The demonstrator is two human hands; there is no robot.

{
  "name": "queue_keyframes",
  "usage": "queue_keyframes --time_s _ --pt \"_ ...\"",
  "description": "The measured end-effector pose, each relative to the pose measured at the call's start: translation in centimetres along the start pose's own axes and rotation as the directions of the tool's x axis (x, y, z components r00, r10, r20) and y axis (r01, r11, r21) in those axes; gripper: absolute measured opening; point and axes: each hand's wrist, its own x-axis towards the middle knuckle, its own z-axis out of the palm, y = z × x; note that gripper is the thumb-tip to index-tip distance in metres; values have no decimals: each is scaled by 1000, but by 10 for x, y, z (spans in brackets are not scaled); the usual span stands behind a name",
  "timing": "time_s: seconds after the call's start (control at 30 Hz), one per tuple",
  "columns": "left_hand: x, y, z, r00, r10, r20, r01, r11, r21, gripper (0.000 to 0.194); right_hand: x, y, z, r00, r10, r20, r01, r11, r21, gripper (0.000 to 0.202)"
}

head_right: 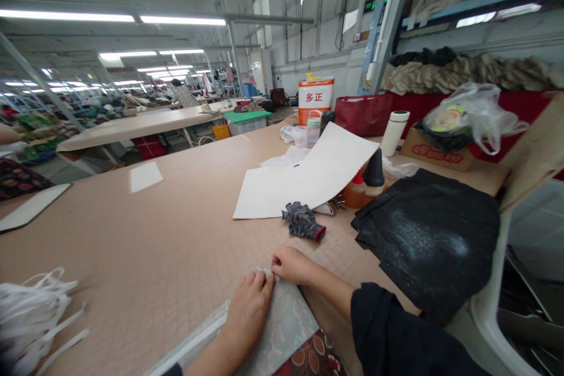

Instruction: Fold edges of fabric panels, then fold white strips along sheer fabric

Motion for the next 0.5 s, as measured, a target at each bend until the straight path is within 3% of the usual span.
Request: queue_keyframes --time_s 0.5 --pt "2 -2 -2 999 6 31 -5 1000 -18 30 7 -4 -7 996 15 86 -12 999 -38 11"
